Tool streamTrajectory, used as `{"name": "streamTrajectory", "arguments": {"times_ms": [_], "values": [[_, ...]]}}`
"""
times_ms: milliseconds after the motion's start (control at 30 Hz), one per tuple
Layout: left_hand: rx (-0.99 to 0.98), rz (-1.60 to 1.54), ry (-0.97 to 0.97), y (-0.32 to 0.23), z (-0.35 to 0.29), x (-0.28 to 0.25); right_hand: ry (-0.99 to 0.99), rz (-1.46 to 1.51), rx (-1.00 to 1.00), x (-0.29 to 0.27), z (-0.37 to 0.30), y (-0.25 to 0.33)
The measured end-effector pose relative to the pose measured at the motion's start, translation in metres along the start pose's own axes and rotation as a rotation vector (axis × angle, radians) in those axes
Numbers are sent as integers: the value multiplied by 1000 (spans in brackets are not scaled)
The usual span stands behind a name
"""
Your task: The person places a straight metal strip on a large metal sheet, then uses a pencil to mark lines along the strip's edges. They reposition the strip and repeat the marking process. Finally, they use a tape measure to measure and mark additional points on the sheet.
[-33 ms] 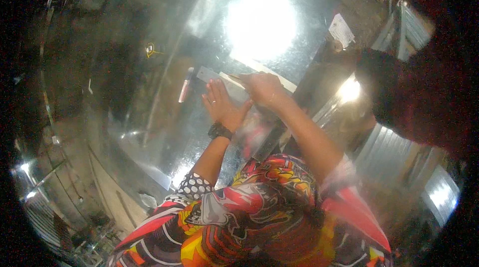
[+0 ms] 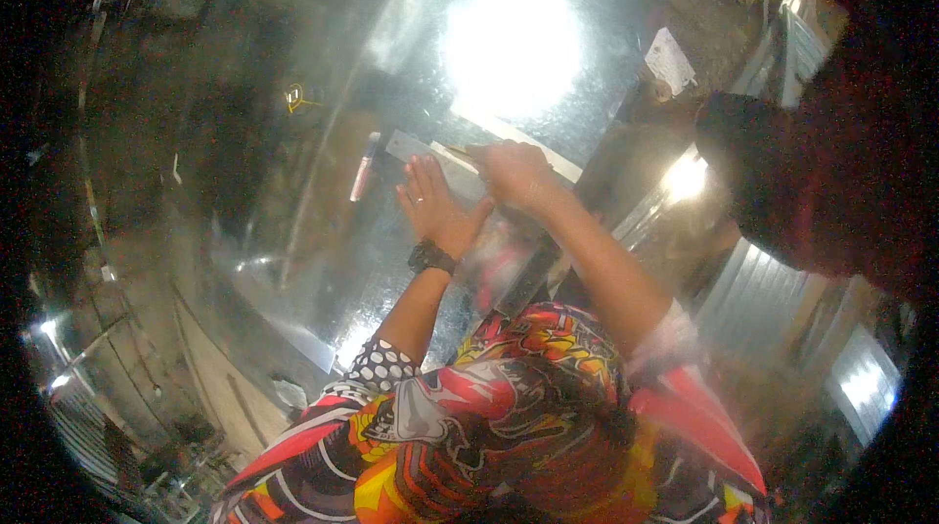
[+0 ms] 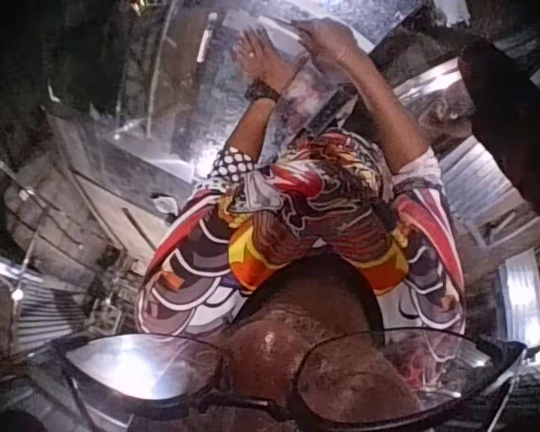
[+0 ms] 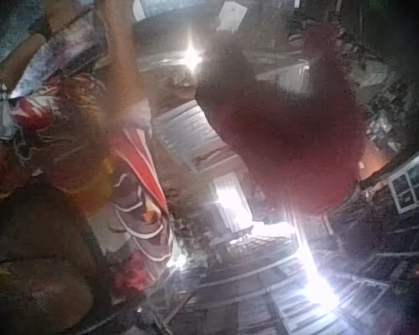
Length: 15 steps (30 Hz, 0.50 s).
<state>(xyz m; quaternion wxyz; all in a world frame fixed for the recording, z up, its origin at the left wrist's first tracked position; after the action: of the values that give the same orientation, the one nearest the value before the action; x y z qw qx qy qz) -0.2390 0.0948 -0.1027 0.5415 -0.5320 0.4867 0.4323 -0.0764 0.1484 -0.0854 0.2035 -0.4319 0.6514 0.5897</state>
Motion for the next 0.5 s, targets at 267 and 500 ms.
{"name": "streamTrajectory", "arguments": {"times_ms": [267,500], "values": [[4,-48,-14,5,0,9,80,-64,-112,7,17,14],[13,-75,-25,5,1,12,135,-103,-104,6,24,16]]}}
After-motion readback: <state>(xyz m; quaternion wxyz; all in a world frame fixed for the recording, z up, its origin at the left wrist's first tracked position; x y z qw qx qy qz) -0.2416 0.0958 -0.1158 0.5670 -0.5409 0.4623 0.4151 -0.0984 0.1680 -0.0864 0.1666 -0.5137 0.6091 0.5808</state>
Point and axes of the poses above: each hand's wrist, its own z-axis towards the middle knuckle, its own x-axis out of the palm, y = z × x, the point moved 4 cm from there along z, towards the middle knuckle, and after that the axes turned 9 degrees about -y, right-handed, at the moved point
